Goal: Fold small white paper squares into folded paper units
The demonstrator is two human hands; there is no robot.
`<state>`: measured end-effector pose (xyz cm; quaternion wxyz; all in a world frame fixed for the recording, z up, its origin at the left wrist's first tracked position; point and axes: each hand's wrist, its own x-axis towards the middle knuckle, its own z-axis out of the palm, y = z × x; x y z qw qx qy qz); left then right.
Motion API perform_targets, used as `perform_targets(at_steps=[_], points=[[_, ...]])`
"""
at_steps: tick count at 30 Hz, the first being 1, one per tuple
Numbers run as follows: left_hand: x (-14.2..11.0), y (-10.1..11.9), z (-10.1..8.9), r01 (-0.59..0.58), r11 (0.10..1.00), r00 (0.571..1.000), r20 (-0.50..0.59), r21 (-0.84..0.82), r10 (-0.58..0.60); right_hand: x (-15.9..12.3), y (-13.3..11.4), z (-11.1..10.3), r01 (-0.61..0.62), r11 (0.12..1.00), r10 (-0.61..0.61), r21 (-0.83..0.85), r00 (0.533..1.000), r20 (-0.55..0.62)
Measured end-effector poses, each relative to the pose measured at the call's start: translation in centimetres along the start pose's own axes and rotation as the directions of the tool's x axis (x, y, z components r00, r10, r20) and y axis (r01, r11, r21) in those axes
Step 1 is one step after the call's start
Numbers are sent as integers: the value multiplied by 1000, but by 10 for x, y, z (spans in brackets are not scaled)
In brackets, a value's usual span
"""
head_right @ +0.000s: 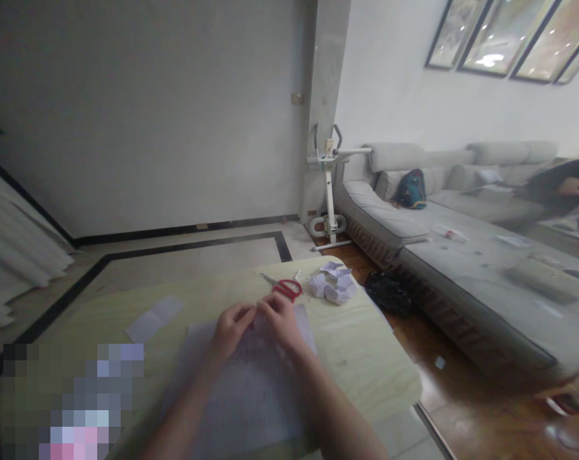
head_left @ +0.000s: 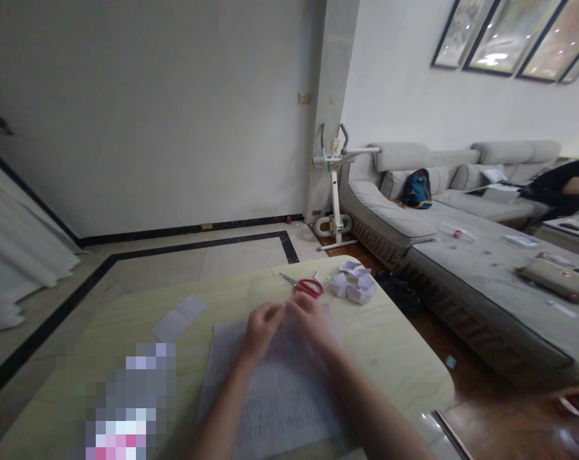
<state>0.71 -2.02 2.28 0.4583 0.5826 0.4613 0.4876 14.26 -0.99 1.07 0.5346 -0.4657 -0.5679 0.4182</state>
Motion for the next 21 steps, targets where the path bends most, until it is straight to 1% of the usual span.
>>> perform_targets(at_steps=[6,9,11,14,17,21], points=[[1,-2,0,12,1000,1000,-11,7,-12,-1,0,2,-85,995,87,52,996,-29],[1,-2,1,9,1000,1000,-25,7,-8,-2,3,3,-76,996,77,48,997,-29],[1,-2,1,8,1000,1000,-15,1,-8,-1,6,3,-53,998,54,40,998,-29],[1,-2,1,23,1000,1000,-14,-11,-23,-1,8,4,-36,999,37,31,998,-52],[2,-2,0,44,999,998,-46,-19,-45,-2,5,6,-35,999,36,23,997,-61],[4,-3,-2,31,999,991,-126,-37,-36,-4,0,6,-38,999,38,12,998,-56]])
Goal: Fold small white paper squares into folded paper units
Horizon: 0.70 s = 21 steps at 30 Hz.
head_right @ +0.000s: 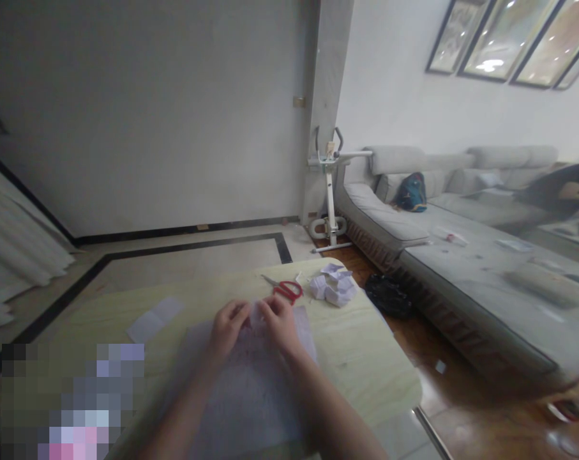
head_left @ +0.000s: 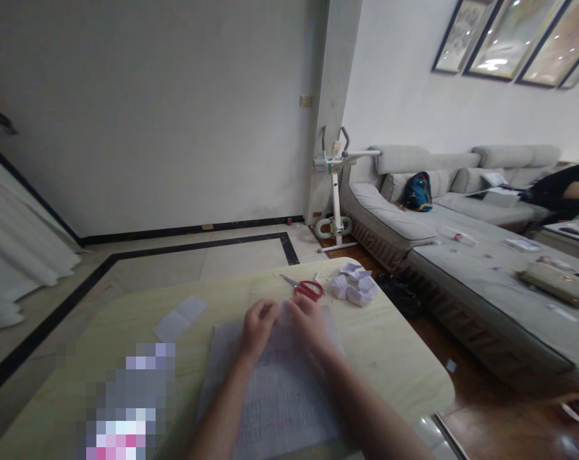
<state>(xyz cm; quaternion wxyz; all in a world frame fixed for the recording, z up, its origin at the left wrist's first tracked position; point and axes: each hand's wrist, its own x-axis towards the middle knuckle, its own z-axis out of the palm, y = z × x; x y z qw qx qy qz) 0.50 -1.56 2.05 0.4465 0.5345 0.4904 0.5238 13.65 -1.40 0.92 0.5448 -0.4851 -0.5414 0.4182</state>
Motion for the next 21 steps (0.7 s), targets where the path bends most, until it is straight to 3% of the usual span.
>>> perform_targets(at_steps=[8,16,21], points=[[0,-4,2,-19,1000,999,49,-5,19,0,-1,-1,0,1000,0,-5,1000,24],[4,-10,-2,-24,999,999,-31,32,25,0,-2,2,-36,999,36,-1,999,23],[0,-6,0,-6,1000,1000,18,-4,6,1,0,-1,11,1000,-10,-17,999,46]])
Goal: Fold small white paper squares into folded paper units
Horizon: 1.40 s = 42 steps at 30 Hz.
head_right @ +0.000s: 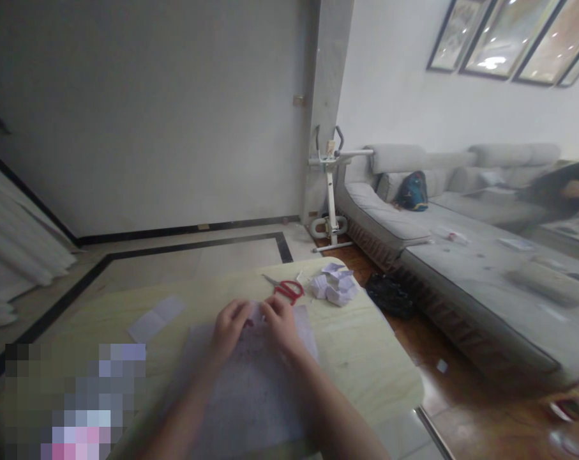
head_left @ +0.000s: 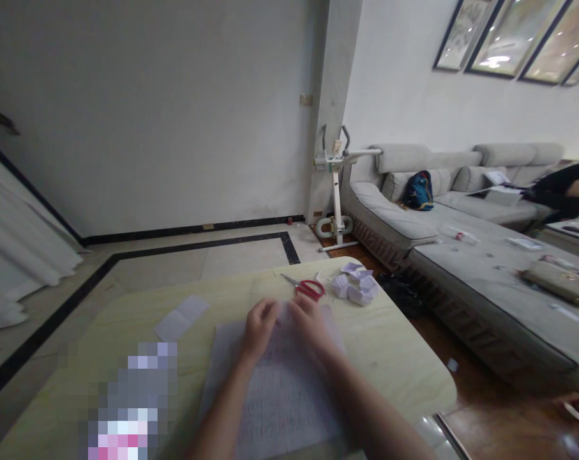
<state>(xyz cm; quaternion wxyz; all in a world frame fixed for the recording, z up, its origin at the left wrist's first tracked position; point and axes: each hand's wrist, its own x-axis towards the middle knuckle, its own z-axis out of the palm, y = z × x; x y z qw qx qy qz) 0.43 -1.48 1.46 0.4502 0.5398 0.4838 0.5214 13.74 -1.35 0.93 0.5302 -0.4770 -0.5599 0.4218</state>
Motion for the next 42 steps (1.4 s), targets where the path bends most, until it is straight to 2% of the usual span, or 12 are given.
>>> perform_targets(at_steps=[5,11,17,20,25,35,42], points=[[-1,4,2,-5,1000,1000,9,8,4,-3,-6,2,19,997,-19,-73,1000,-2],[1,6,-3,-10,999,998,-69,32,12,-7,-14,5,17,992,-15,-127,1000,17],[0,2,-2,-46,996,999,7,79,45,-5,-9,3,62,985,-60,-159,998,15],[1,-2,-1,-58,990,998,-5,128,59,-5,-8,4,54,984,-58,-171,998,-17],[3,-5,-4,-43,984,997,-52,172,53,-6,-8,7,54,982,-48,-183,998,39],[2,0,-2,-7,994,1000,-1,107,7,-8,-9,6,86,970,-59,-229,991,120],[5,0,-8,18,996,995,-103,92,-9,-13,-11,10,107,958,-77,-266,990,122]])
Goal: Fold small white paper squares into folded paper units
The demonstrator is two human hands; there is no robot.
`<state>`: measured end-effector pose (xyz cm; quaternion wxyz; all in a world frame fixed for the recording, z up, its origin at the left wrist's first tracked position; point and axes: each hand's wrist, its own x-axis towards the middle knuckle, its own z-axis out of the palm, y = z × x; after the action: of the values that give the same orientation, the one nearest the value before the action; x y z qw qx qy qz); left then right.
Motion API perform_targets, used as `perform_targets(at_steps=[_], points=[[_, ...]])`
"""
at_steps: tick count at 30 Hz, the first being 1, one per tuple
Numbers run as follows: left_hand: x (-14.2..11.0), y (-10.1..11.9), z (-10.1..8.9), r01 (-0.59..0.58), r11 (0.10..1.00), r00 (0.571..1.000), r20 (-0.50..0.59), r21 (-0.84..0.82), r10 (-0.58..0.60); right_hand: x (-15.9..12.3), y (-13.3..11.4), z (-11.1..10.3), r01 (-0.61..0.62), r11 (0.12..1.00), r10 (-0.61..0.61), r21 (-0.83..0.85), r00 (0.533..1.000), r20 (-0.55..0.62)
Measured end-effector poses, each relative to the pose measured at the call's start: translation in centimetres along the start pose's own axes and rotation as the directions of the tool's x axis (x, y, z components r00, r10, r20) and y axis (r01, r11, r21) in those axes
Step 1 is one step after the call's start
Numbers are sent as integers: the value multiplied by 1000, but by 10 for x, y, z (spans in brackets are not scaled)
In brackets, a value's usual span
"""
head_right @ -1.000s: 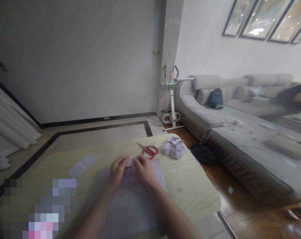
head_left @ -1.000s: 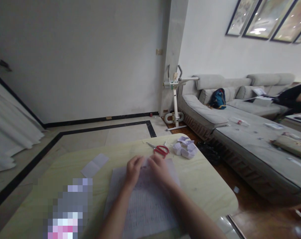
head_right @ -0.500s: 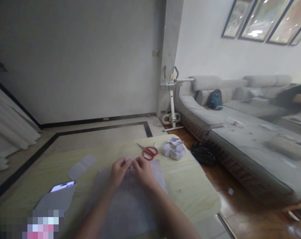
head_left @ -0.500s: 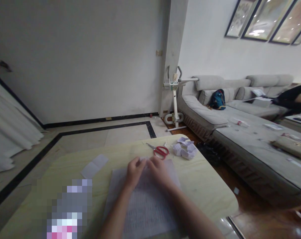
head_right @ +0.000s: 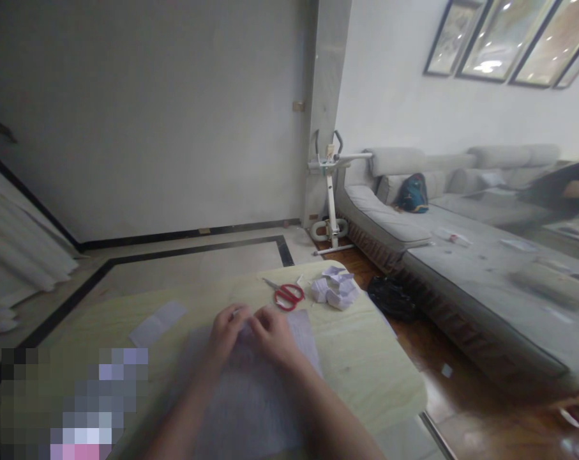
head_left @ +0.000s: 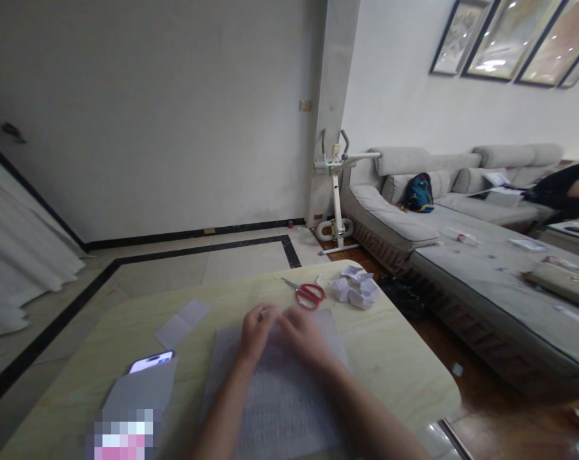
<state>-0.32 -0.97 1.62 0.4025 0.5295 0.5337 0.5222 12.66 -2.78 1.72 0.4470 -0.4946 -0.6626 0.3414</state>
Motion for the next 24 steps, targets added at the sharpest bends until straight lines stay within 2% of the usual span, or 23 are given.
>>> perform_targets(at_steps=[4,10,13,18,24], points=[[0,2,1,0,1000,1000,-31,-22,0,1,1,0,-29,999,29,32,1000,1],[-3,3,4,72,989,995,73,-131,-63,4,2,-4,-47,994,51,97,998,-36],[-4,4,4,104,981,992,87,-162,-91,4,0,-5,-57,992,65,110,996,-65],[-1,3,3,83,991,995,55,-102,-78,4,1,-3,-22,989,38,144,993,-113],[2,-3,1,53,998,998,20,-28,-53,2,1,0,45,995,-40,87,997,-62]])
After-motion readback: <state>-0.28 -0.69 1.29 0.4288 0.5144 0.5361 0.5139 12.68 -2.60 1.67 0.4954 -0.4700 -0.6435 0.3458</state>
